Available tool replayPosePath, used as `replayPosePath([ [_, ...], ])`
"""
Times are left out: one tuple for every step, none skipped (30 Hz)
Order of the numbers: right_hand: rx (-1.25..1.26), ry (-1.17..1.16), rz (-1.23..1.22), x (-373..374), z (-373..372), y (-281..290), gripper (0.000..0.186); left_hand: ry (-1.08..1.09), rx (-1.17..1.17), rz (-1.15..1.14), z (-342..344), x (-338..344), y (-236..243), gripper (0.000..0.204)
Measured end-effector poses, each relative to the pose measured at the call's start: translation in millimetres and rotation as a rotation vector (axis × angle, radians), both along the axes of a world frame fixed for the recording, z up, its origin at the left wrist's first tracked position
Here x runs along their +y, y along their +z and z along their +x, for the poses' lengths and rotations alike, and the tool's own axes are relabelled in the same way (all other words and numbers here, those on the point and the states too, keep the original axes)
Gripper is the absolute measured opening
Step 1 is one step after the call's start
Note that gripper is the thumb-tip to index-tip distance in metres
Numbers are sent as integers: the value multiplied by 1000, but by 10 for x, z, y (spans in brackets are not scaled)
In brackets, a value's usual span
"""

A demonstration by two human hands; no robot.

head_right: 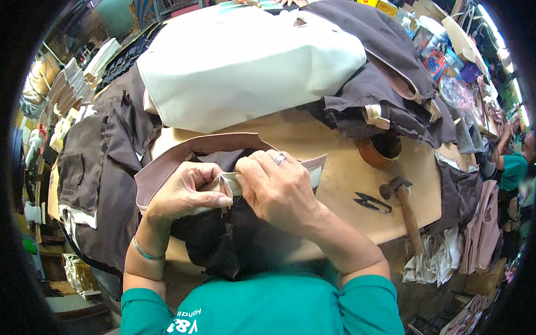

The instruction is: The person is assembling a handbag by hand, using a hammer to secure the edges of the fabric and lining. They repeatedly fold the material, align the seams, and tap the edges with the hammer to flatten and secure them. The person also uses a small knife to trim excess material from the bag's corners.

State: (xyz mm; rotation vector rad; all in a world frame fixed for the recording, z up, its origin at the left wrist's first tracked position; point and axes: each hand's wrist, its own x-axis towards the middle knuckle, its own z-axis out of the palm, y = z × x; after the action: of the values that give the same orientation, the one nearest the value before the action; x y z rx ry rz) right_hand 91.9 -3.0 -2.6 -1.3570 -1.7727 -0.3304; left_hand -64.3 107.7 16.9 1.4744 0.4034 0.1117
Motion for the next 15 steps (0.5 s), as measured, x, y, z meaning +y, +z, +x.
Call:
replayPosePath([
  [17, 17, -39, -12, -10, 40, 18, -4, -7, -69, -3, 6, -23, 18],
  [35, 36, -79, -15, -12, 55, 18, -6, -15, -138, 0, 18, -39, 19],
  [47, 49, -91, -19, 2, 44, 18, -8, -26, -211, 3, 25, -55, 19],
  [60, 62, -103, -29, 29, 30, 18, -53, -23, -164, 6, 31, -57, 16],
  [73, 76, -115, -46, 48, 16, 18, -82, -5, -106, 18, 42, -54, 17],
  [17, 49, -93, -51, 41, 10, 19, -105, 18, -44, 17, 64, -45, 18],
  [5, 43, -73, -45, 39, -7, 19, -129, 42, 17, 17, 76, -34, 18],
  [-7, 36, -53, -33, 42, -26, 19, -143, 4, 34, 19, 69, -21, 17],
  [-18, 30, -28, -19, 42, -37, 20, -135, 14, 83, 10, 62, -23, 15],
  [-8, 37, -43, -21, 37, -35, 20, -129, 24, 133, 0, 52, -28, 14],
  [12, 54, -56, -15, 32, -43, 20, -125, 34, 182, -11, 43, -30, 14],
  [26, 64, -71, -17, 41, -49, 19, -121, 40, 161, -7, 31, -18, 12],
  [41, 73, -87, -13, 46, -59, 19, -120, 59, 178, -8, 25, -18, 12],
  [62, 92, -84, -1, 49, -71, 17, -120, 79, 196, -9, 19, -21, 12],
  [74, 101, -97, 3, 46, -80, 17, -122, 95, 215, -5, 9, -25, 13],
])
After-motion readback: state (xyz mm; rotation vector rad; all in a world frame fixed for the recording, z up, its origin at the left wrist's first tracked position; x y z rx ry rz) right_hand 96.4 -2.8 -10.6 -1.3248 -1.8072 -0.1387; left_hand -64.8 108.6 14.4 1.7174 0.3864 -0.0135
